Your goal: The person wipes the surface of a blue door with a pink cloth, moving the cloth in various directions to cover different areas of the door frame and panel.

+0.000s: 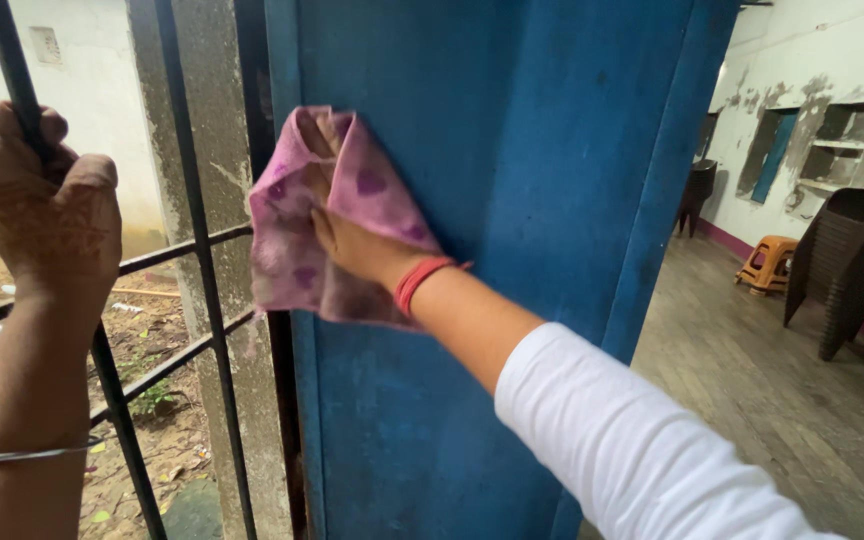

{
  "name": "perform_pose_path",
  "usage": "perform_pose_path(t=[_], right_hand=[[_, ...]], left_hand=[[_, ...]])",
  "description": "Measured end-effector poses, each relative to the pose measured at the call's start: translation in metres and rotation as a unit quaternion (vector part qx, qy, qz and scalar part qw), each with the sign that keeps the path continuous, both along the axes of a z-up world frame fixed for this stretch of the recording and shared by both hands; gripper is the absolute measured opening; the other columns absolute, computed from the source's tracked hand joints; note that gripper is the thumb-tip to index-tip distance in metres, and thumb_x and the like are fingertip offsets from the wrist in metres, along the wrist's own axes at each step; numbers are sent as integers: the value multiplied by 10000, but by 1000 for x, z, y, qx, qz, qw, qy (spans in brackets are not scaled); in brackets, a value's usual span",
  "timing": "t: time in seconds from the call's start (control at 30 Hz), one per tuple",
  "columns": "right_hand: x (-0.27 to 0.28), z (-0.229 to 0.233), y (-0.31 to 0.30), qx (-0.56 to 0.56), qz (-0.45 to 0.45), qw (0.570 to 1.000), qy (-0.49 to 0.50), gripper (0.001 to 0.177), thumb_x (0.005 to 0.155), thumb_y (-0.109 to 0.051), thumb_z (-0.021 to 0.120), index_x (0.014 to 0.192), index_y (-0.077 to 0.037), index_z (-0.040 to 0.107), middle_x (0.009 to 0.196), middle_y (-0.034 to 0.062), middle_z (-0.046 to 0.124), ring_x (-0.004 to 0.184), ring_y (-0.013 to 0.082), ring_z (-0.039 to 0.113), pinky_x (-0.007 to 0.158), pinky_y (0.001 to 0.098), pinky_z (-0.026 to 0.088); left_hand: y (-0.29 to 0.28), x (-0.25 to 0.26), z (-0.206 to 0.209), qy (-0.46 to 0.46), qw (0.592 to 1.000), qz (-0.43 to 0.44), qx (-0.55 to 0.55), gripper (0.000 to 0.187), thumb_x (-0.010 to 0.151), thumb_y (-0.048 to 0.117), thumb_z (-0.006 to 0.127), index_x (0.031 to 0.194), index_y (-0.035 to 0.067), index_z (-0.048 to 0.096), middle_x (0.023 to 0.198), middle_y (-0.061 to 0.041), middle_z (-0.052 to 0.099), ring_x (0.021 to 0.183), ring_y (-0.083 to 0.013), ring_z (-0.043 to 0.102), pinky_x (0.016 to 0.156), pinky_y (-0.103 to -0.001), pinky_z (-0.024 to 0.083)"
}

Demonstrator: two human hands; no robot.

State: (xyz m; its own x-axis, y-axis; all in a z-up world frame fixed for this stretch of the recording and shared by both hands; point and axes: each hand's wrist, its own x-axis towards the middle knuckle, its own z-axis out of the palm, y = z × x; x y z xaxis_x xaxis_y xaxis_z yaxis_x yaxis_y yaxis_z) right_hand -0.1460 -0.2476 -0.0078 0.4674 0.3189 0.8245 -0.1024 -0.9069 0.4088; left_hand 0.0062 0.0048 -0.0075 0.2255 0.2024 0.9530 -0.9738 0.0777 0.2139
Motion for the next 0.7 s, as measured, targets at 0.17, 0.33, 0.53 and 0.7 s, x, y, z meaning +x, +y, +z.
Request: perform_pose_path(t=[0.17,0.33,0.53,0.7], right_hand=[[-5,59,-32,65,-61,992,85,467,1105,-337,319,1227,30,581,1001,313,682,885,460,668,863,512,518],[-56,135,-42,-44,18,988,-147,524,1097,-349,477,1391,84,514,1230,347,611,1049,482,636,900,488,524],[-88,111,-6,-65,-124,962,-236,536,1072,-356,552,1384,80,567,1512,276,457,1479,466,336,1244,529,285],[-75,58,17,-56,-162,973,-156,537,1023,-361,512,1258,112,611,1626,293,279,1530,447,157,1237,642,83]], left_hand=[[-1,1,0,23,998,-58,4,279,808,-130,465,1033,26,518,964,11,543,709,-48,469,570,-169,419],[1,-10,4,34,991,-130,-8,268,853,-95,475,1071,60,492,1070,2,571,838,-17,570,650,-147,525],[-2,-3,2,35,999,-32,-3,273,801,-77,508,1034,60,541,994,-6,583,738,-55,512,599,-188,486],[-5,-10,7,49,998,-8,-27,201,829,-47,557,992,71,570,901,13,527,706,-73,483,563,-213,440]])
